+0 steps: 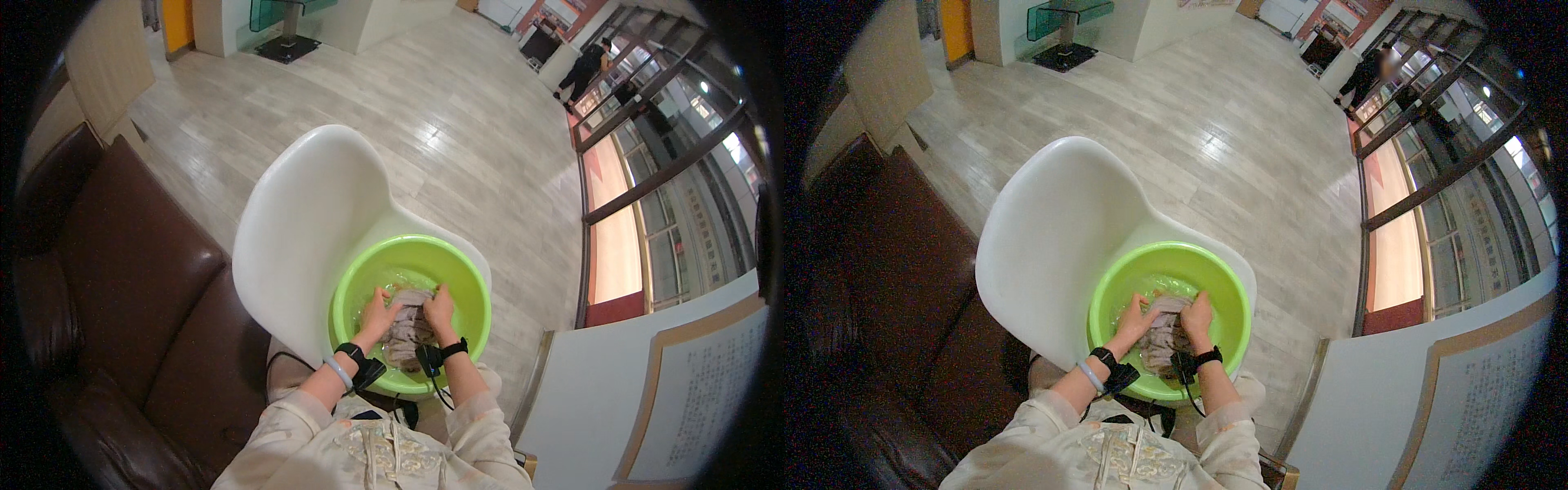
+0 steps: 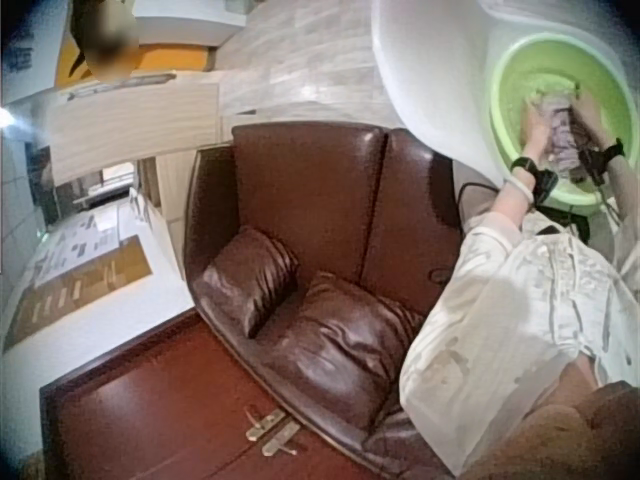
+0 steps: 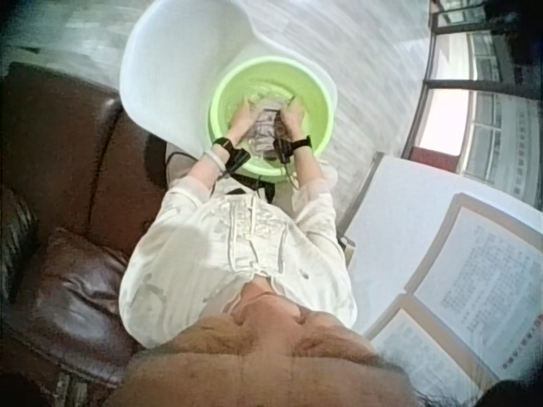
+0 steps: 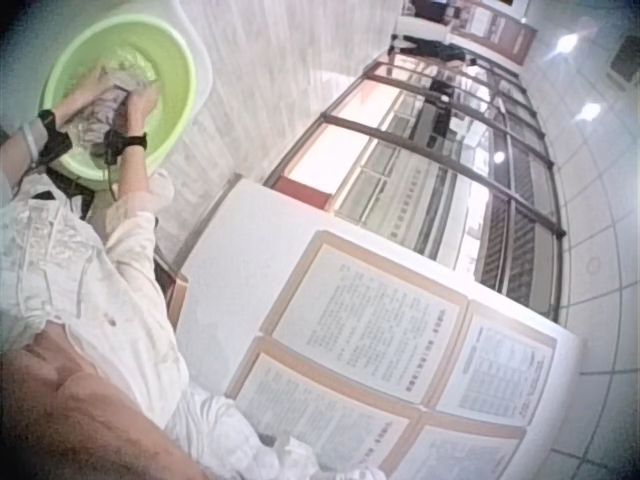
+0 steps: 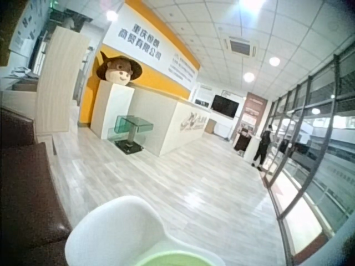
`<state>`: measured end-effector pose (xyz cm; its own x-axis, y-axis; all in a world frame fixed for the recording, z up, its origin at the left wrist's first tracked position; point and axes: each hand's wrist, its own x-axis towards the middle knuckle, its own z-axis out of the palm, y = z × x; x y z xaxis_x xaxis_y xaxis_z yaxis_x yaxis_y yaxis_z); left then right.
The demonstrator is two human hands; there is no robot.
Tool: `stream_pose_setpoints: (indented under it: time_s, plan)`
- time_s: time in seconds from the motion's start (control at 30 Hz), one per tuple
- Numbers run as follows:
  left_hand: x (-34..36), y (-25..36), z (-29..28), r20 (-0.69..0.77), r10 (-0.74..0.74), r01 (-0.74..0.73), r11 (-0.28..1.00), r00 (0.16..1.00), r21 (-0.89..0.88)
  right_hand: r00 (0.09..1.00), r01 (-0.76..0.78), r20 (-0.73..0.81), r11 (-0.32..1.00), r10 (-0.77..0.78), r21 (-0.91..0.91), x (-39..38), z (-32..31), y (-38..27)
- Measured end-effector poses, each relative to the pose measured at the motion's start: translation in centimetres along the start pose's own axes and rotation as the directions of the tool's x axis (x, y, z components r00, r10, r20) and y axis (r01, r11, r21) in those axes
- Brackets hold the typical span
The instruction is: The person washes a brown cloth by hand in a green basin filled with water, scrubbing various parts of the fabric and squeezing it repeatedly.
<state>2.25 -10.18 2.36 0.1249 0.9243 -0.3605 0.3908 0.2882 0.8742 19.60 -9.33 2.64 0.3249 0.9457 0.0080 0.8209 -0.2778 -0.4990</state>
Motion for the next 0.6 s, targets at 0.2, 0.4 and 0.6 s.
stream_pose_setpoints:
  time_s: [0.2,0.4,0.6]
  plan:
    - [3.2,-4.0,3.0,0.156,-0.215,0.249,0.529,0.964,-0.811,0.979,0.106,0.135,0.949,-0.152,0.296,-4.7,-3.2,-9.8]
    - [2.7,-1.6,0.7,0.481,-0.065,0.466,0.391,0.874,-0.794,0.969,0.247,-0.039,0.954,-0.244,0.171,-3.5,-0.5,-8.8]
    - [2.8,-0.7,0.4,0.357,-0.037,0.343,0.383,0.933,-0.858,0.973,0.233,-0.057,0.951,-0.226,0.204,-3.5,-1.1,-10.3]
